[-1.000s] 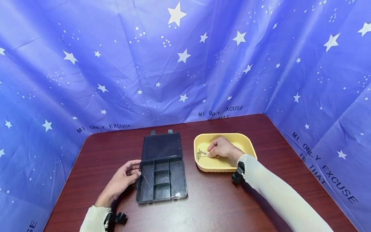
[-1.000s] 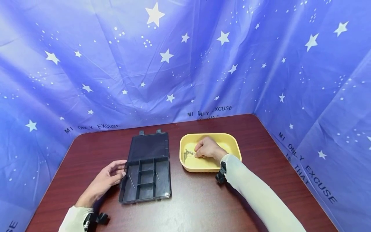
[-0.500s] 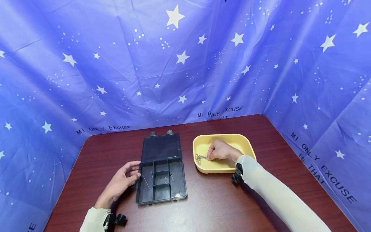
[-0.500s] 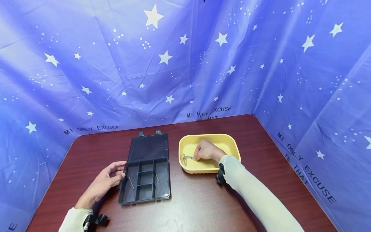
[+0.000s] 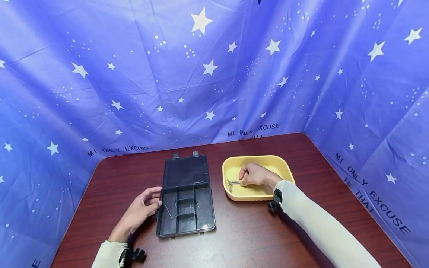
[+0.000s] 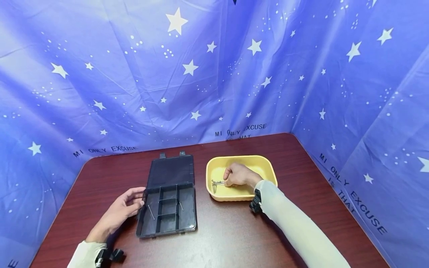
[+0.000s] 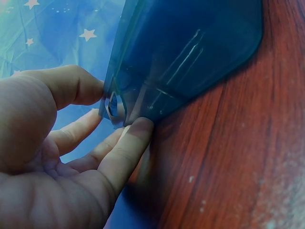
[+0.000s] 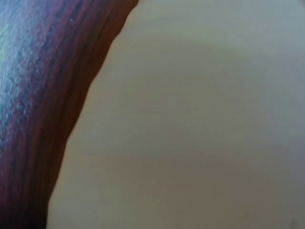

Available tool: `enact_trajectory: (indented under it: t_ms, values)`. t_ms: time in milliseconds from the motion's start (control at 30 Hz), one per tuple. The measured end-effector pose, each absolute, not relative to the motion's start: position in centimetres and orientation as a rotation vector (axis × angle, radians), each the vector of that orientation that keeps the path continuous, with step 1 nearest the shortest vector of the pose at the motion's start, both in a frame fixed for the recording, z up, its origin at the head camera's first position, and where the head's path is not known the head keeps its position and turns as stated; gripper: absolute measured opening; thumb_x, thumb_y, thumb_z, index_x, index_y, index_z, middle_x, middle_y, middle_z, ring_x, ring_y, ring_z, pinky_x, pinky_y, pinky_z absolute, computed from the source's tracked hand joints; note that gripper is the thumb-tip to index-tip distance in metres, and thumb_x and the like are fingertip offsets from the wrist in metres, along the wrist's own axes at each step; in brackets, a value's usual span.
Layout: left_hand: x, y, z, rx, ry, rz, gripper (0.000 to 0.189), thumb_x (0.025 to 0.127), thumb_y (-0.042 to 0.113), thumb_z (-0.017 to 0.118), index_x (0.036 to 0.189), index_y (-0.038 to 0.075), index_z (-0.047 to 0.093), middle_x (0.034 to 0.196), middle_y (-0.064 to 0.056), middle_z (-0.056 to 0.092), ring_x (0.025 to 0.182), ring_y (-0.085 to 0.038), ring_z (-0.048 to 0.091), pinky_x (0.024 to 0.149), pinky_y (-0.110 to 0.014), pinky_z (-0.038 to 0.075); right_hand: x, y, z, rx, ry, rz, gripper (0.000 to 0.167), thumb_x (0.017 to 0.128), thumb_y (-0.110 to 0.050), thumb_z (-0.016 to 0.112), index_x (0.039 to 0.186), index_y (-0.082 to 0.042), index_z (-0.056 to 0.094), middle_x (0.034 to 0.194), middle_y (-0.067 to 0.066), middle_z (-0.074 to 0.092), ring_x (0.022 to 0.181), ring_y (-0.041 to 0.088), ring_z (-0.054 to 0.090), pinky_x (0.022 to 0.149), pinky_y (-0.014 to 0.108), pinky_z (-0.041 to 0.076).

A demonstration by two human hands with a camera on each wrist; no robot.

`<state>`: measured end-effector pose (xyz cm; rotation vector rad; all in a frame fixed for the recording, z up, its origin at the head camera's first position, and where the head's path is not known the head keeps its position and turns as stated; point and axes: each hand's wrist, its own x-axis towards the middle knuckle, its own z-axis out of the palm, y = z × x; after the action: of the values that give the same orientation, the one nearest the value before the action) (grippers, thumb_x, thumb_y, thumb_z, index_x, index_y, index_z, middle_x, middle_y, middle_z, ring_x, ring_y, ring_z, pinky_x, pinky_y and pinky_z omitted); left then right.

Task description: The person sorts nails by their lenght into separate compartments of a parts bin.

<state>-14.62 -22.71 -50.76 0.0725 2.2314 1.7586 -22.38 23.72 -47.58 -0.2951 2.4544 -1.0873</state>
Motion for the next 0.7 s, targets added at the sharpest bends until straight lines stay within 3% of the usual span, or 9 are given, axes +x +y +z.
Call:
enact_trajectory:
  t_ms: [100,233,533,700]
  values:
    - [-14.58,-22.70,-50.77,0.082,2.233,1.766,0.056,0.100,0.002,0.067,0.152,0.002,0.047,0.139,-0.028,0.054,0.099,-0.011,0.064,0.074,-0.025,0.056,-22.43,23.77,-47.72,-0.304,2.481,-1.054,0.021,0.079,-0.004,0.089,0.092,-0.005,0.072,0.071,-0.002,0.059,0.063,0.010,0.052,0.057,0.023,0.041]
    - [-14.54,-22.71,-50.68,0.092,2.236,1.775,0.056,0.099,0.002,0.067,0.152,0.000,0.047,0.138,-0.028,0.055,0.100,-0.011,0.065,0.076,-0.025,0.057,-22.32,23.67,-47.70,-0.384,2.548,-0.936,0.015,0.079,-0.009,0.090,0.084,-0.010,0.075,0.071,-0.005,0.062,0.067,0.010,0.053,0.062,0.025,0.043]
    - [-14.61,-22.75,-50.71,0.096,2.232,1.770,0.057,0.099,0.002,0.067,0.152,0.000,0.046,0.137,-0.027,0.055,0.099,-0.011,0.064,0.073,-0.024,0.056,-22.07,23.71,-47.48,-0.491,2.545,-0.880,0.003,0.085,-0.007,0.079,0.085,-0.009,0.078,0.076,-0.005,0.067,0.072,0.010,0.055,0.068,0.026,0.047]
    - [-14.63,-22.80,-50.69,0.088,2.230,1.776,0.056,0.099,0.001,0.067,0.152,0.001,0.047,0.136,-0.026,0.055,0.098,-0.011,0.064,0.073,-0.024,0.055,-22.32,24.24,-47.39,-0.442,2.437,-1.005,0.006,0.087,-0.001,0.074,0.091,-0.005,0.077,0.081,-0.002,0.067,0.071,0.012,0.056,0.065,0.025,0.048]
